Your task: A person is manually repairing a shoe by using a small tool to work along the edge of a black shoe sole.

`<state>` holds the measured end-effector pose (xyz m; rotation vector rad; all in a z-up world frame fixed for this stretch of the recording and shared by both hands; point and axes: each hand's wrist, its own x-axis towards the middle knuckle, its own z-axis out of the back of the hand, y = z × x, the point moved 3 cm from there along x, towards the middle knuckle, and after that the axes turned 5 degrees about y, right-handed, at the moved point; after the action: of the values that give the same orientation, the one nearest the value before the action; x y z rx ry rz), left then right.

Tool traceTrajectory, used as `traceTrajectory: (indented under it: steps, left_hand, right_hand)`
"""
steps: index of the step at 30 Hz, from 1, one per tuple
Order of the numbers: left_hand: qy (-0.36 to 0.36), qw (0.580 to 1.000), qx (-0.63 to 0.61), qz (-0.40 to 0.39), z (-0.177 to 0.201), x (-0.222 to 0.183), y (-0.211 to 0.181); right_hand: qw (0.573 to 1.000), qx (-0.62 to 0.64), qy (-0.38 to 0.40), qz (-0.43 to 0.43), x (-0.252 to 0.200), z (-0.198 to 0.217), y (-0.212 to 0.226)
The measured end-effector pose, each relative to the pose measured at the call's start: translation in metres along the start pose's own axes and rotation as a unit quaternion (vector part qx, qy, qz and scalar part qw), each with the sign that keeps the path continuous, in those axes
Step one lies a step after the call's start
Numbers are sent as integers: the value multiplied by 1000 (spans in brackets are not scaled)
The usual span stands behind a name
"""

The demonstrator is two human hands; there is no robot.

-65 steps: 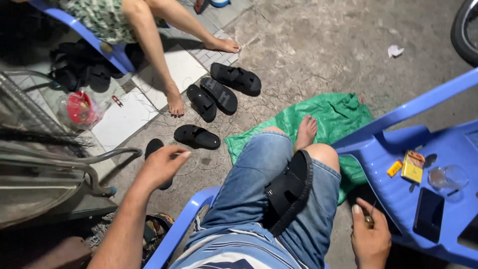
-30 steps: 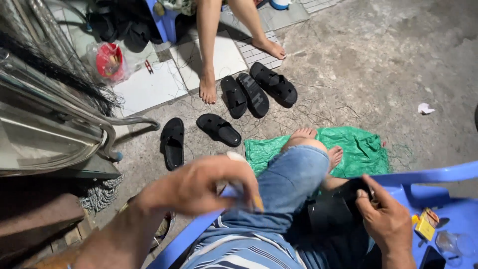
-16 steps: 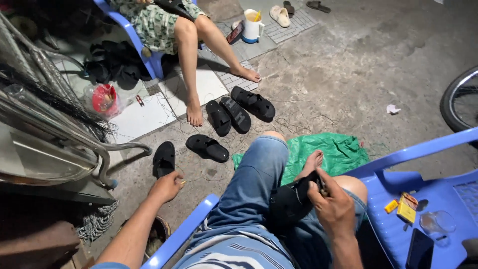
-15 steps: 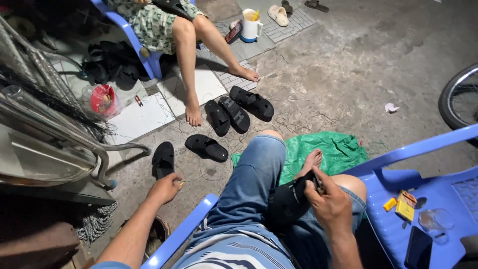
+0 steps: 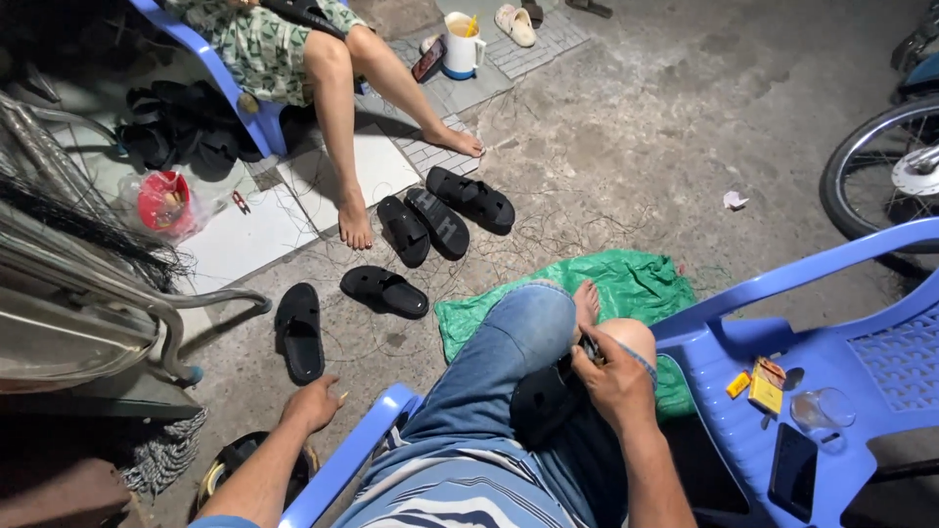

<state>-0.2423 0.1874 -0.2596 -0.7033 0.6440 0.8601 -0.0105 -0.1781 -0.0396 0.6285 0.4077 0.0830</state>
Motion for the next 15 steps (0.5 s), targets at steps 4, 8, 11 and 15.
traceTrajectory:
  steps: [4, 8, 11, 15]
  left_hand:
    - [-31, 996, -14, -78, 17, -13, -25]
    - [-72, 991, -45, -102, 55, -36, -77]
    - [-108, 973, -93, -180, 96, -120, -155]
    - [17, 803, -268, -533, 109, -227, -243]
  right_hand:
    - [999, 33, -5, -3, 19, -7, -22]
    - [999, -2, 15, 35, 34, -9, -31]
    - [996, 41, 16, 72, 32, -2, -28]
    - [980, 184, -1, 81, 23, 17, -47]
